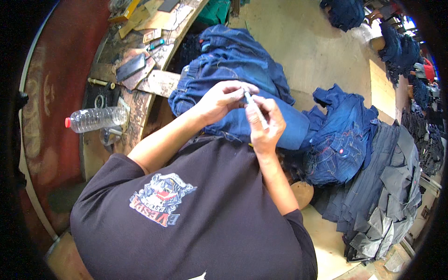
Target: The person repeatedly marks specific spots on denim jeans with a white marker. They pick up a pair of jeans, apply a small mark, and place the jeans back on a pile, repeating this cycle throughout the clip.
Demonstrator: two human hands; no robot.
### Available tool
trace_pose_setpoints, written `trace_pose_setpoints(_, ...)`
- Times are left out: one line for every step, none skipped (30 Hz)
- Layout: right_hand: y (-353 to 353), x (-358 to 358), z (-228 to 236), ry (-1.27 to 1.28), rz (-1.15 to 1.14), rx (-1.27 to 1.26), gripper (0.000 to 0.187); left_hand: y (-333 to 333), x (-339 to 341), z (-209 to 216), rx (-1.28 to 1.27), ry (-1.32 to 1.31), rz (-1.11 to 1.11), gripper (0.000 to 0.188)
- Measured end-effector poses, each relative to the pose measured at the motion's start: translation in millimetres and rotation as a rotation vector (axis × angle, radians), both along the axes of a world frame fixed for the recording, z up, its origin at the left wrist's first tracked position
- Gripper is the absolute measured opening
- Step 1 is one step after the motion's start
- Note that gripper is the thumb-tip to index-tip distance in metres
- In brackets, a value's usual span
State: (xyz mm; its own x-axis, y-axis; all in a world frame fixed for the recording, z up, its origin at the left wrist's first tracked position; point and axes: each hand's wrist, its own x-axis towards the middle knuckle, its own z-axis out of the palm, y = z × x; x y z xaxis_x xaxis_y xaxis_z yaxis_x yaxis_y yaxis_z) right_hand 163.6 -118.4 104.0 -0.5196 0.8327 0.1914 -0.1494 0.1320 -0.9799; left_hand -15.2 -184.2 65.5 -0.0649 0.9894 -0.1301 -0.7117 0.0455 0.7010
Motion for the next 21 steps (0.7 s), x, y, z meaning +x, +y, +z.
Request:
trace_pose_setpoints(10, 6, -8, -0.092, -0.079, 0.101, 0.02, 8, 3, -12, -0.04, 0.226, 0.028, 0.042)
trace_pose_setpoints(17, 13, -18, -0.083, -0.119, 0.001, 0.018, 14, 4, -23, 0.036, 0.414, 0.062, 0.041)
trace_pose_setpoints(24, 19, -29, -0.062, -0.157, -0.055, 0.013, 18, 0, -34, 0.158, 1.109, 0.205, 0.043)
trace_pose_setpoints(28, 25, -41, -0.082, -0.205, -0.131, 0.009, 22, -2, -43, 0.053, 1.644, 0.255, 0.047)
trace_pose_setpoints(27, 27, -54, -0.186, -0.262, -0.029, 0.011, 27, -11, -49, 0.015, 1.783, 0.206, 0.049)
trace_pose_setpoints(25, 32, -65, -0.288, -0.256, 0.087, 0.011, 33, -18, -53, -0.01, 1.927, 0.118, 0.052)
trace_pose_setpoints(18, 35, -76, -0.339, -0.223, 0.134, 0.01, 41, -25, -54, -0.122, 2.009, -0.065, 0.058)
trace_pose_setpoints(10, 38, -85, -0.39, -0.2, 0.169, 0.01, 51, -29, -54, -0.21, 2.029, -0.261, 0.061)
trace_pose_setpoints(5, 40, -93, -0.447, -0.176, 0.345, 0.01, 67, -31, -54, -0.261, 2.04, -0.347, 0.064)
trace_pose_setpoints(-2, 42, -100, -0.464, -0.178, 0.424, 0.009, 84, -30, -54, -0.367, 2.038, -0.513, 0.068)
trace_pose_setpoints(-3, 42, -105, -0.505, -0.17, 0.462, 0.009, 97, -24, -56, -0.266, 2.118, -0.386, 0.073)
trace_pose_setpoints(-5, 43, -110, -0.517, -0.166, 0.502, 0.009, 112, -21, -61, -0.15, 2.083, -0.466, 0.084)
trace_pose_setpoints(-5, 43, -114, -0.528, -0.174, 0.492, 0.009, 126, -17, -67, -0.262, 1.902, -0.657, 0.092)
trace_pose_setpoints(-4, 43, -117, -0.526, -0.19, 0.477, 0.009, 139, -14, -75, -0.352, 1.698, -0.837, 0.101)
trace_pose_setpoints(-2, 44, -121, -0.571, -0.197, 0.406, 0.009, 143, -15, -85, -0.31, 1.642, -0.857, 0.112)
trace_pose_setpoints(0, 46, -124, -0.584, -0.221, 0.402, 0.009, 148, -18, -94, -0.193, 1.575, -0.791, 0.108)
trace_pose_setpoints(0, 48, -127, -0.506, -0.267, 0.341, 0.009, 150, -21, -102, -0.162, 1.591, -0.778, 0.105)
trace_pose_setpoints(1, 51, -130, -0.458, -0.31, 0.23, 0.01, 157, -26, -108, -0.143, 1.607, -0.79, 0.102)
trace_pose_setpoints(0, 53, -133, -0.349, -0.329, 0.052, 0.015, 163, -29, -111, -0.135, 1.668, -0.654, 0.097)
trace_pose_setpoints(1, 57, -135, -0.324, -0.336, -0.03, 0.02, 169, -35, -113, -0.107, 1.724, -0.528, 0.094)
trace_pose_setpoints(1, 57, -139, -0.393, -0.361, -0.003, 0.021, 175, -38, -112, -0.07, 1.698, -0.453, 0.094)
